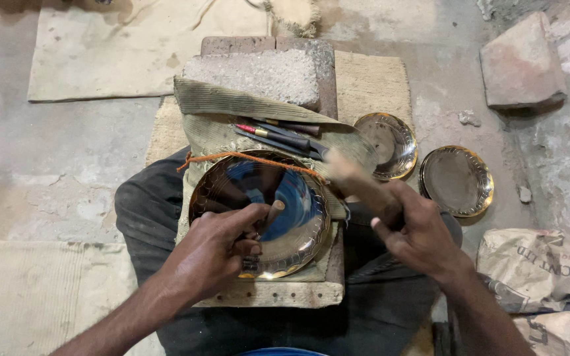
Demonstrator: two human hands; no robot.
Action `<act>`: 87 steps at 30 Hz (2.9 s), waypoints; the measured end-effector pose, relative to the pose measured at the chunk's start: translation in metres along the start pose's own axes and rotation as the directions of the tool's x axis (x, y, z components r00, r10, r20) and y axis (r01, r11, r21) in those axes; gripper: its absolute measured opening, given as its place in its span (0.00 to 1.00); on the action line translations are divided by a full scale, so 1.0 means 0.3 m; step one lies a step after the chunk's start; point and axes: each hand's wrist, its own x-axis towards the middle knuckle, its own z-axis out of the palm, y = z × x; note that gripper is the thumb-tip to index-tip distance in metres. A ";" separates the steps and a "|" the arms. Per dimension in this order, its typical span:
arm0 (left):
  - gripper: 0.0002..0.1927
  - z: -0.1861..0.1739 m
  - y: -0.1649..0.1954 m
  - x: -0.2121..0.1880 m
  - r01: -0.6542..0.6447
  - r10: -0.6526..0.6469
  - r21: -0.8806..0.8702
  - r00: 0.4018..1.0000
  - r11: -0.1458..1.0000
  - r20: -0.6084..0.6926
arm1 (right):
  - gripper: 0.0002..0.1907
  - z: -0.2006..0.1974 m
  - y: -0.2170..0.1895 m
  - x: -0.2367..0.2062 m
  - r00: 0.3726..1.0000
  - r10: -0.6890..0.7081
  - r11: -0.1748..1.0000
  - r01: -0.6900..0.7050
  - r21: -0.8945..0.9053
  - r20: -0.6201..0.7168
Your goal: The person sits on the floor and uses a wooden mallet to repeatedly strike a metal punch held against the rim of a brass plate. The plate rests on a cushioned block. The person rotates the plate and continues hammering the punch along the edge to form a decorative pattern.
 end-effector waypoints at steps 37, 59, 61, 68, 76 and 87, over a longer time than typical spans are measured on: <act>0.28 -0.043 0.016 0.025 0.123 -0.153 0.208 0.979 0.970 0.136 | 0.32 0.044 -0.030 -0.076 0.867 -0.469 0.872 0.424 -0.245 -0.170; 0.27 -0.064 0.012 0.027 0.043 -0.077 0.228 0.987 0.973 0.142 | 0.26 0.042 -0.061 -0.114 0.961 -0.270 0.962 0.266 -0.067 -0.059; 0.27 -0.062 0.010 0.028 0.058 -0.094 0.231 0.984 0.971 0.151 | 0.27 0.044 -0.068 -0.117 0.954 -0.292 0.951 0.283 -0.124 -0.069; 0.28 -0.074 0.014 0.028 0.051 -0.084 0.240 0.988 0.969 0.133 | 0.29 0.061 -0.071 -0.132 0.944 -0.317 0.945 0.307 -0.114 -0.088; 0.30 -0.079 0.019 0.032 0.004 -0.042 0.272 0.990 0.962 0.137 | 0.27 0.093 -0.021 -0.128 0.906 -0.389 0.918 0.368 -0.145 -0.167; 0.31 -0.086 0.020 0.032 -0.002 -0.042 0.272 0.987 0.962 0.153 | 0.24 0.088 -0.067 -0.137 0.973 -0.194 0.977 0.180 -0.110 -0.128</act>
